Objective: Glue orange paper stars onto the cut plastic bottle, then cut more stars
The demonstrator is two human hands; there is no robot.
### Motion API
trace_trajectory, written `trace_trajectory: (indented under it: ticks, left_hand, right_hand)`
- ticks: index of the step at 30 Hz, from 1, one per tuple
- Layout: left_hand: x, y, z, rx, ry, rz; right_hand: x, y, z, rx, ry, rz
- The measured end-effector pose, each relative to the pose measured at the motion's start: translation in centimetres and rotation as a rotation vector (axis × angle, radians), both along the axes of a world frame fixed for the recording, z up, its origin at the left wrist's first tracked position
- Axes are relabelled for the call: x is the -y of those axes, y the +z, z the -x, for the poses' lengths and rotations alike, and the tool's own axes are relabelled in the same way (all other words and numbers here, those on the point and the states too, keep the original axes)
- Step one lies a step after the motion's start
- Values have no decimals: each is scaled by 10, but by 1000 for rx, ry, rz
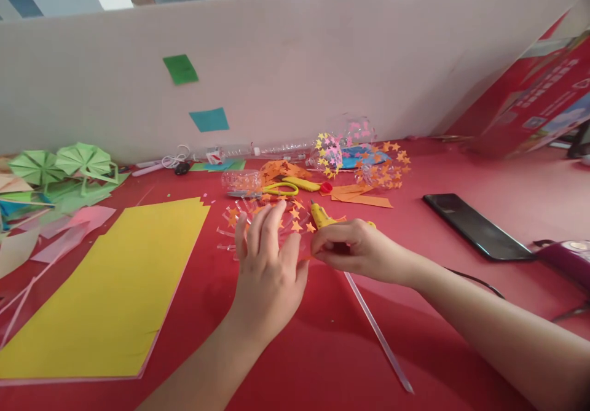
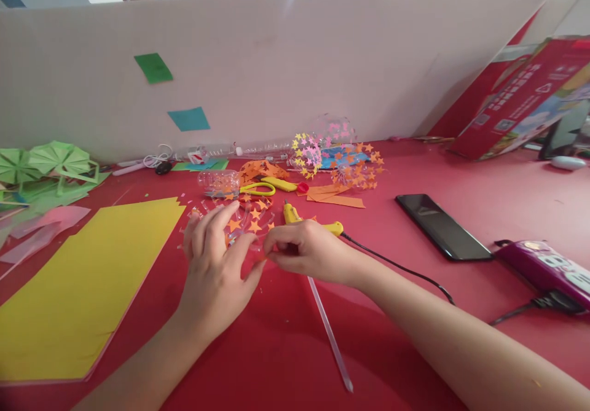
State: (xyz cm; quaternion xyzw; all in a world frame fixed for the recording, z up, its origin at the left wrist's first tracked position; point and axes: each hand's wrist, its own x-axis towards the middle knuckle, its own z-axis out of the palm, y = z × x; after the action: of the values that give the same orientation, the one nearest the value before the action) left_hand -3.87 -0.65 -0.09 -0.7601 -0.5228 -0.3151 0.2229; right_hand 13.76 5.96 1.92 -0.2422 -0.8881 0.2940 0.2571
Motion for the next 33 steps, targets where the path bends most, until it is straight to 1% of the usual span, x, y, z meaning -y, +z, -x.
trace_trajectory:
  ticks: [4, 9, 13, 27, 33]
  left_hand:
    - [-1, 0, 0, 35, 0, 64]
    - [-1, 2, -1, 77, -12, 124]
    - [-1, 3, -2, 111, -16, 157]
    - [-4, 3, -2, 139, -49, 136]
    - [-7, 4, -3, 158, -25, 124]
  right_hand:
    - [-2, -8, 3, -29, -99, -72]
    - [-2, -11, 7, -35, -155, -18]
    - [-2, -12, 10, -56, -186, -23]
    - [2, -16, 15, -76, -250, -16]
    - [2, -17, 16, -98, -246, -15]
